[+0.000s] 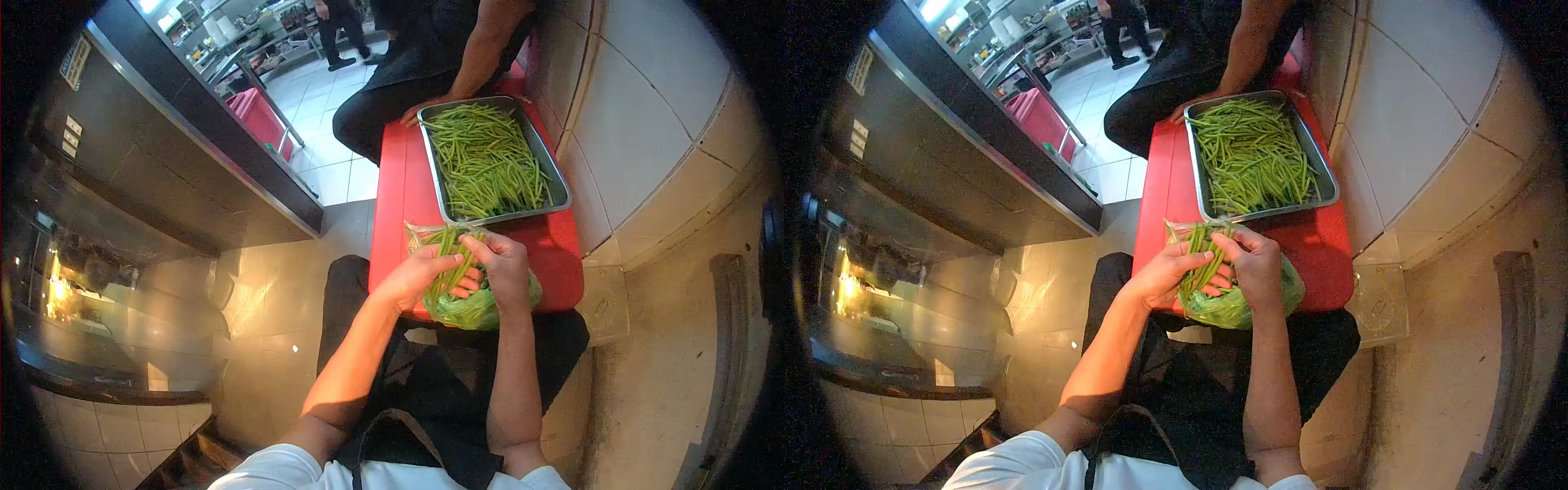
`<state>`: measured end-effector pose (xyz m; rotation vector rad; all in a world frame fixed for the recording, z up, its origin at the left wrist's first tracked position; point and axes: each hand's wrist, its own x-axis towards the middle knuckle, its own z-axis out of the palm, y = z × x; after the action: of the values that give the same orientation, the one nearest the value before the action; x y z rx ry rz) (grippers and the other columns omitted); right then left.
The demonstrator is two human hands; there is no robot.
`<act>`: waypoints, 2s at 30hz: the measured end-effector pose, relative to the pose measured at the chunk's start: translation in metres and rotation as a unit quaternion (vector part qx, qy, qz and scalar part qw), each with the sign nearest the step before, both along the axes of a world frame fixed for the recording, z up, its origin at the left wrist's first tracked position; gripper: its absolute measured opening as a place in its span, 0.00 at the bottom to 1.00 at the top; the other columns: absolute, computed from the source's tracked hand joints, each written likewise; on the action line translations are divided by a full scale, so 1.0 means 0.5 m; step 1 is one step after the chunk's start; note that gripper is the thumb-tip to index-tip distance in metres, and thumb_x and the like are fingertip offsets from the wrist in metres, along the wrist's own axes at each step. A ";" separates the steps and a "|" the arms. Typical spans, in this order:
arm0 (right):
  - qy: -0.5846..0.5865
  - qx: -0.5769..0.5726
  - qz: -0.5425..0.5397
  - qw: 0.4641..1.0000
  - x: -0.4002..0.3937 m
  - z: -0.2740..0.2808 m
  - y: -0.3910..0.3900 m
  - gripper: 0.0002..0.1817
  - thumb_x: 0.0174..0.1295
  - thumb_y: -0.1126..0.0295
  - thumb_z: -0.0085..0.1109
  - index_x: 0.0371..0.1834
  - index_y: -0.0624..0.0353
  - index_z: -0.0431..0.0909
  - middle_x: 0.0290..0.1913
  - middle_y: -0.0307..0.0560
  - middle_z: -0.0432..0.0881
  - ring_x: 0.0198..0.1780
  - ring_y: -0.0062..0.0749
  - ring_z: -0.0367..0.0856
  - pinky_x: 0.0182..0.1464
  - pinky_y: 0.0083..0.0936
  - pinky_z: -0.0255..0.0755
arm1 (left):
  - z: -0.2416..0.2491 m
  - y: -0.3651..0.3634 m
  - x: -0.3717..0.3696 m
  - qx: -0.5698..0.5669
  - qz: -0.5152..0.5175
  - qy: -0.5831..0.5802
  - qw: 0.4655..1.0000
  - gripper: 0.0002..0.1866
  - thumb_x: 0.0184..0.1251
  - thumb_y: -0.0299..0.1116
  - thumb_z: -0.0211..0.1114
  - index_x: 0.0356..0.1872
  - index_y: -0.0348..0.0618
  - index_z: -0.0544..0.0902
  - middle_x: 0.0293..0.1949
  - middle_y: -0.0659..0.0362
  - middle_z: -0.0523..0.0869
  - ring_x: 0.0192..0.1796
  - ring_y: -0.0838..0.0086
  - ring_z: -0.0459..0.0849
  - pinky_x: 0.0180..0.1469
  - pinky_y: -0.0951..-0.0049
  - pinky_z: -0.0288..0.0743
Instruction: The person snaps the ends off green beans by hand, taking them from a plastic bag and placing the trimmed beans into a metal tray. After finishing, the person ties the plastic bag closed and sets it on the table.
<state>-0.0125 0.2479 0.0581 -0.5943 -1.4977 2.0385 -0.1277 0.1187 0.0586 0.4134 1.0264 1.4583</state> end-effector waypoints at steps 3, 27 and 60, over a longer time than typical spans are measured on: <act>-0.008 -0.011 0.022 1.000 0.003 -0.012 0.008 0.07 0.67 0.71 0.64 0.39 0.64 0.87 0.29 0.32 0.83 0.27 0.11 0.73 0.28 0.13 0.65 | 0.002 0.003 0.001 -0.002 0.013 -0.002 1.000 0.18 0.79 0.31 0.55 0.63 0.34 0.73 0.49 0.44 0.86 0.44 0.60 0.90 0.46 0.61 0.89; -0.011 -0.061 0.095 0.994 0.007 -0.016 0.009 0.09 0.66 0.69 0.64 0.41 0.64 0.87 0.26 0.35 0.83 0.20 0.11 0.71 0.20 0.13 0.62 | -0.005 0.009 0.020 -0.020 0.048 0.027 0.998 0.14 0.79 0.32 0.57 0.58 0.34 0.76 0.42 0.49 0.87 0.41 0.63 0.90 0.45 0.64 0.89; -0.056 0.071 -0.061 0.994 -0.003 -0.033 0.017 0.07 0.63 0.72 0.68 0.39 0.65 0.88 0.30 0.36 0.86 0.30 0.14 0.79 0.33 0.16 0.71 | -0.016 0.004 0.019 -0.035 0.099 0.056 0.993 0.12 0.79 0.33 0.57 0.53 0.36 0.78 0.38 0.53 0.87 0.34 0.72 0.88 0.36 0.74 0.85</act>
<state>-0.0138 0.2563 0.0415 -0.7336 -1.6131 1.8157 -0.1184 0.1207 0.0505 0.3536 1.2327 1.5831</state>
